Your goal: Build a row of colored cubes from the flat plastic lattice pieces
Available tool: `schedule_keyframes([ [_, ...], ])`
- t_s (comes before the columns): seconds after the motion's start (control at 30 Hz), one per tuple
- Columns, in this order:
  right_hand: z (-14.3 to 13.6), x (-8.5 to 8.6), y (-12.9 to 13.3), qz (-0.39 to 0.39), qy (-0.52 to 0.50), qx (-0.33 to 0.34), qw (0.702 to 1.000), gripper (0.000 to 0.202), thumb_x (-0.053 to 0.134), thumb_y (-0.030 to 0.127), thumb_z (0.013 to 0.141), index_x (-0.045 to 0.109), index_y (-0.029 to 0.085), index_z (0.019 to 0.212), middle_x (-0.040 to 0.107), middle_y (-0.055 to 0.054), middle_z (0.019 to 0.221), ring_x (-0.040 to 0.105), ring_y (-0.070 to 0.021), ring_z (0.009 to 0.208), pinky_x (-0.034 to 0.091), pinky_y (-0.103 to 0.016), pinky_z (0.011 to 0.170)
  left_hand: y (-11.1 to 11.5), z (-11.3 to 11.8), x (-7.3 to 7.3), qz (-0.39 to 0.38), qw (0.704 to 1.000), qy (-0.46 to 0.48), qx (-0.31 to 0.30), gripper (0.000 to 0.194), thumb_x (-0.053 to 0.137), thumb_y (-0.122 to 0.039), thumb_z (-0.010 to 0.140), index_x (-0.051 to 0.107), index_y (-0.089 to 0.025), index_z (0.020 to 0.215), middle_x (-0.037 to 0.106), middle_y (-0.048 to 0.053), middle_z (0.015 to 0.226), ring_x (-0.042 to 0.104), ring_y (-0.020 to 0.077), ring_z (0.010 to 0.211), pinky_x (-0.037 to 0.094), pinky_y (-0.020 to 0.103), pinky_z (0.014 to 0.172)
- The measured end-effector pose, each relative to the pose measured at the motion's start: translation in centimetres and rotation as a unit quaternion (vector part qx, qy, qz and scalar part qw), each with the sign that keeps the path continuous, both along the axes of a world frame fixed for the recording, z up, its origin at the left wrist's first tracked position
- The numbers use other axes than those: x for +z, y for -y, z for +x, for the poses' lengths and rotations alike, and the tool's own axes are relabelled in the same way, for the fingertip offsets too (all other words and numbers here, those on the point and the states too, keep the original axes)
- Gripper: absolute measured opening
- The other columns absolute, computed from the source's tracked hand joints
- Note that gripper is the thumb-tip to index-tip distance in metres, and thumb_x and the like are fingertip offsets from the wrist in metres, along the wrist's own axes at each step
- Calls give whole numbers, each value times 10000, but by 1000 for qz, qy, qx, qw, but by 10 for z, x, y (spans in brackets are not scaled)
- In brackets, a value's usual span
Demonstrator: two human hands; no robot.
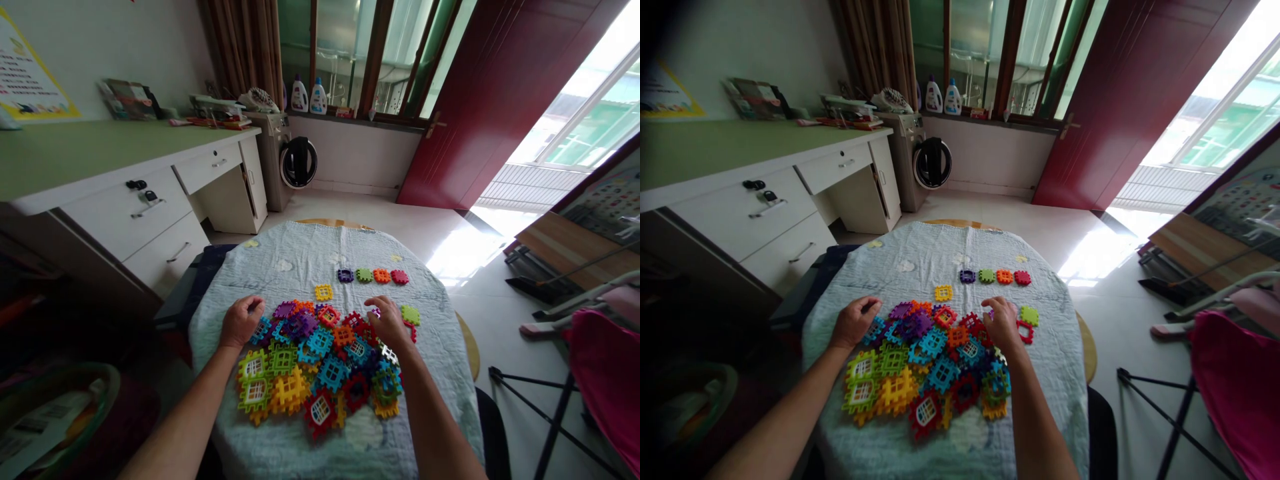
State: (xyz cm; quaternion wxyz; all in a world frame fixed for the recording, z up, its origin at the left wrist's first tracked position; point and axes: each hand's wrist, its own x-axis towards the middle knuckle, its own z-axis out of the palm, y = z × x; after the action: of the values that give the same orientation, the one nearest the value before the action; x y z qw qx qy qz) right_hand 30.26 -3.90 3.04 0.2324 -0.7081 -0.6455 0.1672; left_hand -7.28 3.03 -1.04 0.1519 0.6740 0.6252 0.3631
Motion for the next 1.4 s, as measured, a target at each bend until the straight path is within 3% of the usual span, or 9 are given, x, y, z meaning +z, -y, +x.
schedule_keyframes([
  [0.13,-8,8,14,-58,75,53,994,252,608,205,751,712,239,979,655,-72,1029,539,-236,1003,360,-344,900,-1,0,-1,-1,1000,-4,-2,333,485,-471,778,683,-205,805,746,67,852,683,240,853,522,332,845],
  [0.23,-9,7,22,-73,64,49,994,182,611,179,738,690,197,901,644,-57,884,543,-192,867,367,-300,800,-1,0,-1,-2,1000,-5,-6,341,471,-467,778,679,-198,797,744,74,849,682,240,843,518,338,850],
  [0.37,-1,2,29,-51,-49,43,997,144,582,131,681,642,187,799,582,4,708,500,-137,696,362,-257,668,-1,0,-1,0,1000,-2,-8,347,467,-464,766,682,-194,800,743,82,849,680,249,843,516,350,847],
  [0.47,8,-4,32,-38,-168,14,985,182,578,183,672,641,198,842,497,52,596,435,-109,580,339,-236,573,-2,-1,-2,-1,1000,-3,-8,347,465,-458,762,684,-193,804,740,88,856,681,257,855,513,359,851],
  [0.67,25,-3,31,59,-302,-112,945,270,617,385,666,633,190,851,574,20,665,486,-115,600,389,-245,567,-1,-2,-2,0,1000,-7,-12,330,467,-446,761,682,-199,804,742,75,854,681,253,851,515,349,838],
  [0.8,47,4,34,70,-287,-181,938,334,607,434,661,660,182,875,598,11,653,491,-121,562,390,-256,530,-1,-1,-1,7,1000,-9,-9,321,470,-444,755,680,-202,787,739,68,829,681,249,832,517,342,833],
  [0.93,77,-2,36,80,-258,-225,936,340,586,428,667,668,181,885,639,-11,687,547,-143,591,437,-275,569,-1,-2,-2,11,1000,-14,-6,317,476,-448,759,680,-206,786,738,63,818,681,245,814,522,335,817],
  [1.2,90,-35,40,76,-81,-183,977,199,569,354,680,675,214,774,668,-72,843,611,-226,829,466,-375,835,-3,-3,-7,2,1000,-10,9,322,482,-463,747,675,-209,786,739,64,824,683,245,815,524,337,832],
  [1.4,94,-40,52,46,22,-69,996,286,555,326,742,707,226,962,660,-78,1028,601,-234,981,423,-389,952,-3,-4,-8,-10,1000,-20,8,326,479,-467,760,673,-209,806,741,71,846,685,247,836,522,340,846],
])
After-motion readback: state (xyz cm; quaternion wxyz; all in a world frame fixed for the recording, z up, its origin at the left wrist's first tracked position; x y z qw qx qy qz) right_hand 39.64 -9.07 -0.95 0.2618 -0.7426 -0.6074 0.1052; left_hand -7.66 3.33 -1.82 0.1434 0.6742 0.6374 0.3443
